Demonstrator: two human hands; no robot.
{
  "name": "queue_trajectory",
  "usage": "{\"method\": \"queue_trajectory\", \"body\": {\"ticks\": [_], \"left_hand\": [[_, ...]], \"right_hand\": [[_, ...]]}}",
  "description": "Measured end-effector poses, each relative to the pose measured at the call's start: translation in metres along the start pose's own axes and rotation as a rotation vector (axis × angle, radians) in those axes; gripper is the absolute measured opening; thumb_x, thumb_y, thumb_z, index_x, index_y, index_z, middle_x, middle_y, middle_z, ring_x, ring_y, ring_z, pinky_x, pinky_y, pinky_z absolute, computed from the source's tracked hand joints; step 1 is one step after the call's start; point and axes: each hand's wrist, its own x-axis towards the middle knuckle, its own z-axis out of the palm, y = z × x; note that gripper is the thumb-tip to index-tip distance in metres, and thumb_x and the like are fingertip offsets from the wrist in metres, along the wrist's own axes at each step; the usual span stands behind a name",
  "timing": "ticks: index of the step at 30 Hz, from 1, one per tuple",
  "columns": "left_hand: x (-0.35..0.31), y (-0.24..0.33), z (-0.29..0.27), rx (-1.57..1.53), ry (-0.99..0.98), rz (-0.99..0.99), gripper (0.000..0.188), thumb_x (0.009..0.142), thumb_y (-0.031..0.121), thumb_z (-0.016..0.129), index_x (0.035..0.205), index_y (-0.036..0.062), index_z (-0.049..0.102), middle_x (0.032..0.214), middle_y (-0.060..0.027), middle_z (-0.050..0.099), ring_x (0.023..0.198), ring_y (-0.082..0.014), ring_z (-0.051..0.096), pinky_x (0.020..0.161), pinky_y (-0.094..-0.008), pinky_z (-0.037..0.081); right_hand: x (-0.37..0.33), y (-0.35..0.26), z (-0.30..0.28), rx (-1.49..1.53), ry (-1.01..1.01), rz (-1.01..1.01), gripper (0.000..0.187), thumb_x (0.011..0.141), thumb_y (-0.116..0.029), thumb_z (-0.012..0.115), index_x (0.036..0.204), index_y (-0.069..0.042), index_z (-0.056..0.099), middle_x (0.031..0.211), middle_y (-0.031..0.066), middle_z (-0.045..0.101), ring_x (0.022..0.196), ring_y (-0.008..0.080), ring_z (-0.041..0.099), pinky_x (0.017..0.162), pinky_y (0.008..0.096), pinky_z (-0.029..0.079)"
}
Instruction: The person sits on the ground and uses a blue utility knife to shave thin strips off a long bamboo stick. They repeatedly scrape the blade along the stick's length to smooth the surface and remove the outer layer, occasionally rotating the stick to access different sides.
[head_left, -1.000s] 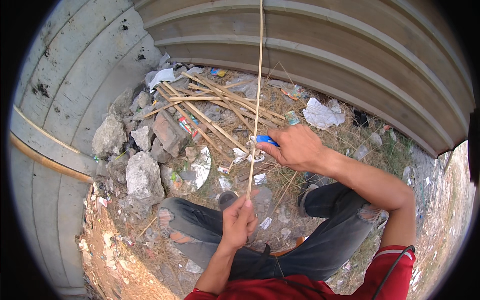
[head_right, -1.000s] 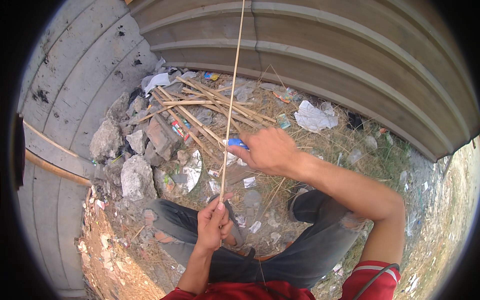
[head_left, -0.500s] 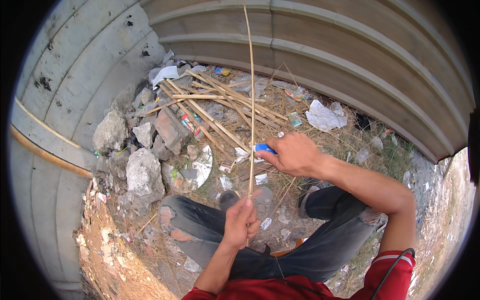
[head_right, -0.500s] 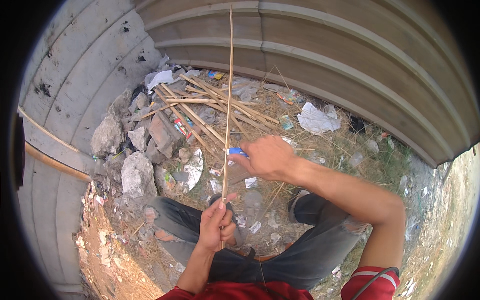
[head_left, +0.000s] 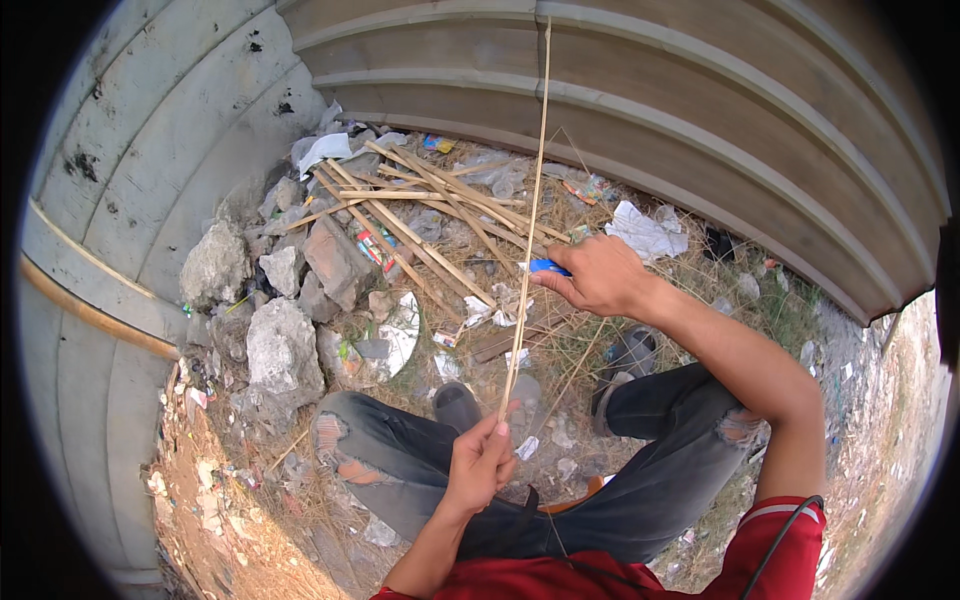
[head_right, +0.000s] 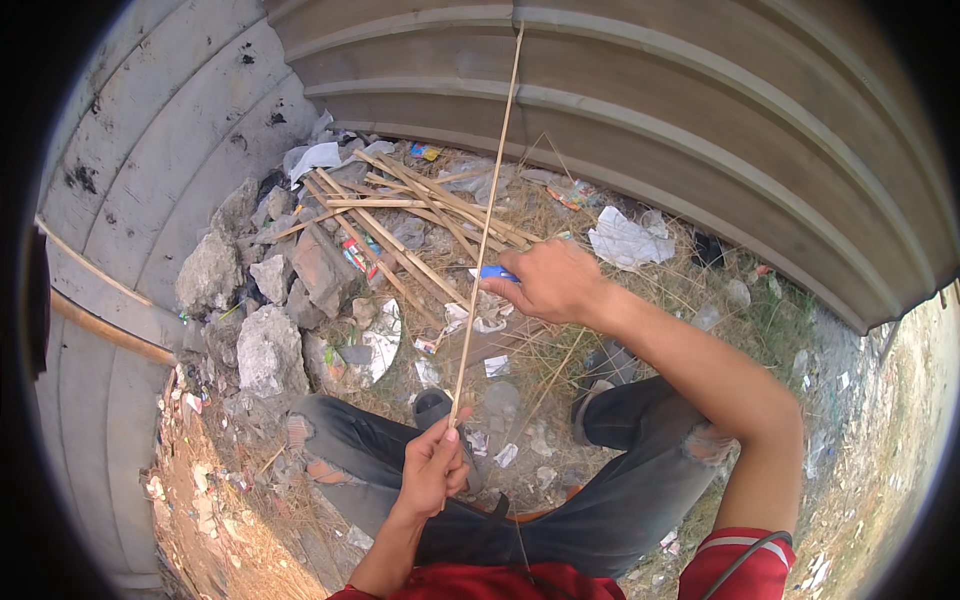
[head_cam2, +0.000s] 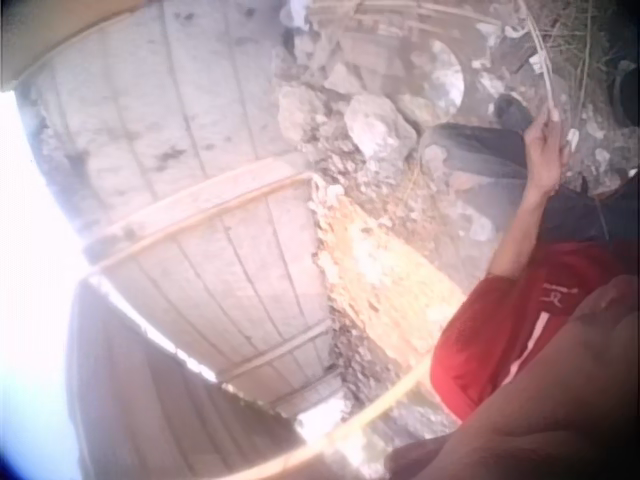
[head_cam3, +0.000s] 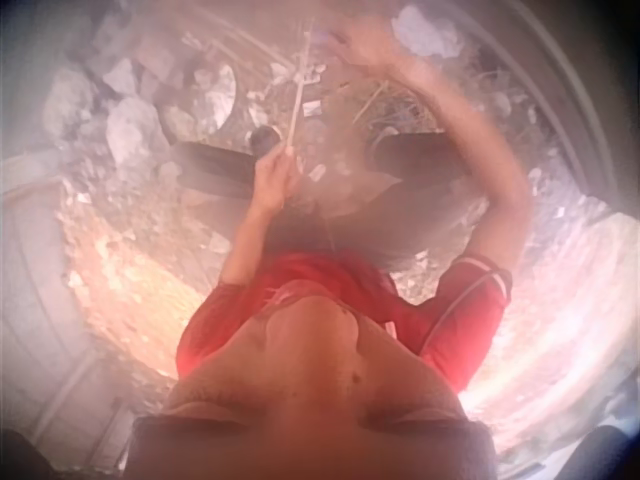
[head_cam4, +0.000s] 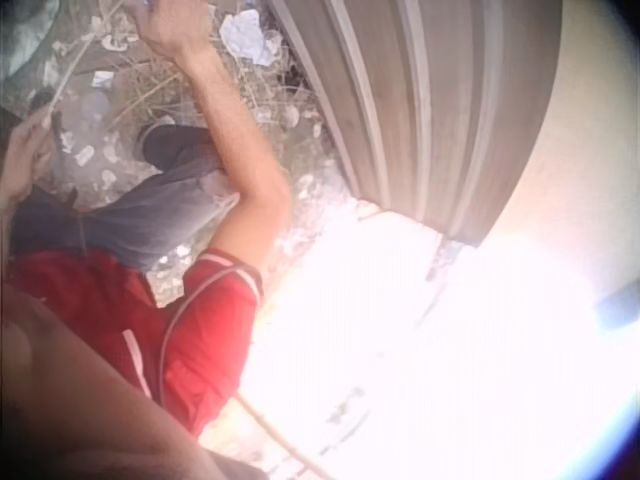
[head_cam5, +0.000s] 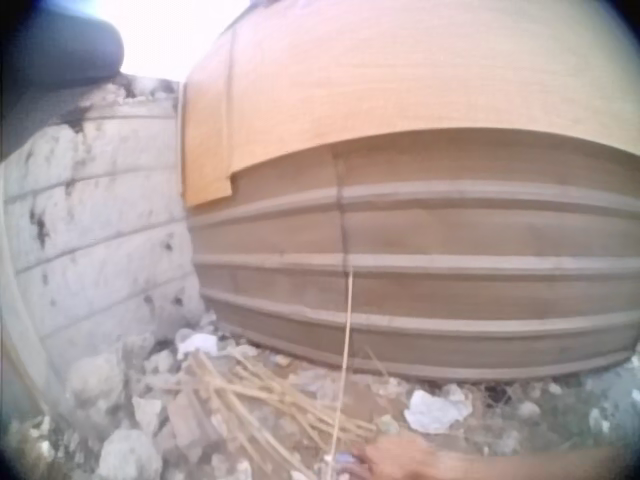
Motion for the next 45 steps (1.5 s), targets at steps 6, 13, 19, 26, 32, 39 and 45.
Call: {"method": "queue_trajectory", "body": {"ticks": [6,13,19,26,32,39,45], "left_hand": [[-0.037,-0.021,-0.014,0.054,-0.043,-0.100,0.044,0.111,0.020,0.046,0.149,-0.0028,0.046,0.064,0.0054,0.029,0.048,-0.0042,0.024,0.043,-0.0234,0.021],[-0.141,-0.050,-0.088,0.194,-0.099,-0.350,0.044,0.110,0.021,0.049,0.146,-0.0045,0.049,0.063,0.0048,0.028,0.049,-0.0059,0.025,0.046,-0.0253,0.024],[-0.231,-0.089,-0.170,0.278,0.027,-0.501,0.032,0.101,0.027,0.064,0.125,0.0062,0.071,0.067,0.0101,0.049,0.053,-0.0028,0.038,0.047,-0.0227,0.027],[-0.195,-0.075,-0.131,0.073,0.088,-0.425,0.043,0.098,0.031,0.067,0.133,0.0060,0.067,0.072,0.0088,0.054,0.057,-0.0045,0.045,0.048,-0.0230,0.032],[-0.095,-0.042,-0.058,-0.064,0.028,-0.001,0.045,0.109,0.018,0.051,0.148,-0.0034,0.047,0.061,0.0070,0.027,0.049,-0.0045,0.023,0.044,-0.0242,0.021],[-0.019,-0.001,0.009,-0.075,0.056,0.184,0.045,0.110,0.020,0.048,0.148,-0.0025,0.046,0.062,0.0066,0.029,0.046,-0.0032,0.024,0.041,-0.0227,0.020],[0.004,0.020,0.028,-0.057,0.059,0.225,0.044,0.110,0.019,0.047,0.148,-0.0029,0.046,0.062,0.0065,0.030,0.045,-0.0021,0.023,0.041,-0.0220,0.019]], "right_hand": [[0.017,0.071,-0.011,0.027,0.253,0.263,0.064,0.103,-0.057,0.044,0.093,0.000,0.070,0.074,0.0250,0.067,0.079,0.0476,0.066,0.074,0.0558,0.052],[-0.015,0.186,-0.015,-0.009,0.391,0.724,0.065,0.103,-0.057,0.043,0.100,0.001,0.073,0.099,0.0315,0.069,0.102,0.0495,0.064,0.091,0.0550,0.050],[-0.064,0.249,-0.013,-0.043,0.458,0.985,0.066,0.100,-0.058,0.045,0.104,0.001,0.073,0.106,0.0318,0.070,0.108,0.0488,0.064,0.096,0.0533,0.050],[-0.037,0.172,-0.019,0.071,0.542,0.695,0.060,0.099,-0.054,0.052,0.099,0.003,0.070,0.093,0.0268,0.072,0.092,0.0467,0.067,0.083,0.0535,0.051],[-0.016,0.059,-0.037,0.534,0.329,0.329,0.056,0.103,-0.051,0.053,0.085,0.001,0.061,0.063,0.0145,0.052,0.058,0.0280,0.050,0.061,0.0437,0.041],[-0.037,-0.041,-0.026,0.173,-0.047,-0.080,0.051,0.101,-0.050,0.053,0.093,-0.002,0.068,0.072,0.0238,0.066,0.073,0.0447,0.066,0.069,0.0538,0.051],[-0.050,-0.062,-0.011,0.145,-0.204,-0.186,0.047,0.099,-0.051,0.055,0.107,-0.005,0.067,0.070,0.0208,0.068,0.073,0.0454,0.068,0.067,0.0554,0.054]]}}
